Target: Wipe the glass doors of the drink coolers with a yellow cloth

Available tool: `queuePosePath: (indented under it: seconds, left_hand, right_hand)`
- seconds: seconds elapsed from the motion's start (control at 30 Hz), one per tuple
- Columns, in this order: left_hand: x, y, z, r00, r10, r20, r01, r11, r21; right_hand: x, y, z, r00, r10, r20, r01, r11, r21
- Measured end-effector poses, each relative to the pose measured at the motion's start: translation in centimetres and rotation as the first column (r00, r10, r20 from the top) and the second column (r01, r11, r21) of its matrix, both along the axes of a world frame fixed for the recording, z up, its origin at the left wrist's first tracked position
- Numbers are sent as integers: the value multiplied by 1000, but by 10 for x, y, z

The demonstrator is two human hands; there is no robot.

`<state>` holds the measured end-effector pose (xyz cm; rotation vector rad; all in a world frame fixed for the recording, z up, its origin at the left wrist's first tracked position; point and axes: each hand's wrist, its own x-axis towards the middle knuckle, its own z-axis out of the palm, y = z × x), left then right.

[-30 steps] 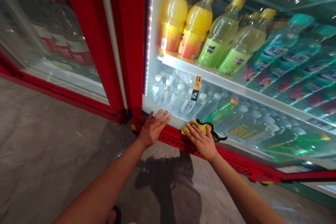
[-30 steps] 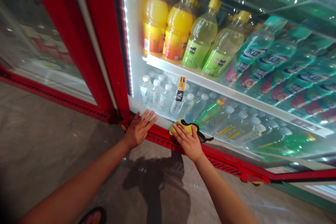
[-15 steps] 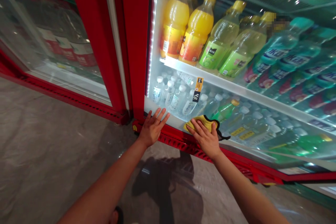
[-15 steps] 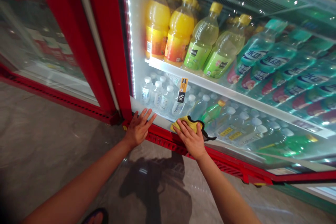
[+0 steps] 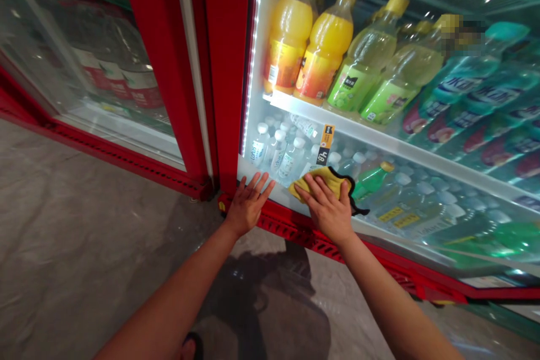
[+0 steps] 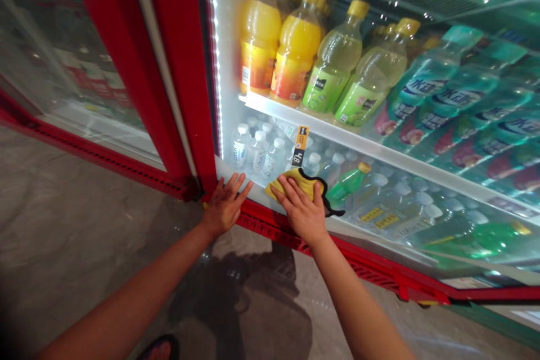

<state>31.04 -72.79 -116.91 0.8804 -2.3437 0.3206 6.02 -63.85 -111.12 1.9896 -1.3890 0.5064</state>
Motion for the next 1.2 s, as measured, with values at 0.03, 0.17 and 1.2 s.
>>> queuePosePath:
  seconds: [0.03, 0.17, 1.2]
  left_hand:
    - [1, 0, 1, 1000, 10, -6, -10, 1000, -6]
    - [4, 0, 2, 998, 51, -29, -52, 998, -28]
    - [17, -5, -4, 986, 158, -58, -155, 987, 43]
  right_hand:
    - [-5, 4, 1, 1000, -16, 8, 16, 1000, -23]
    - [-13, 14, -18, 1000, -7, -23, 6, 1000, -17]
    - [66, -35, -9, 995, 68, 68, -72, 995, 63]
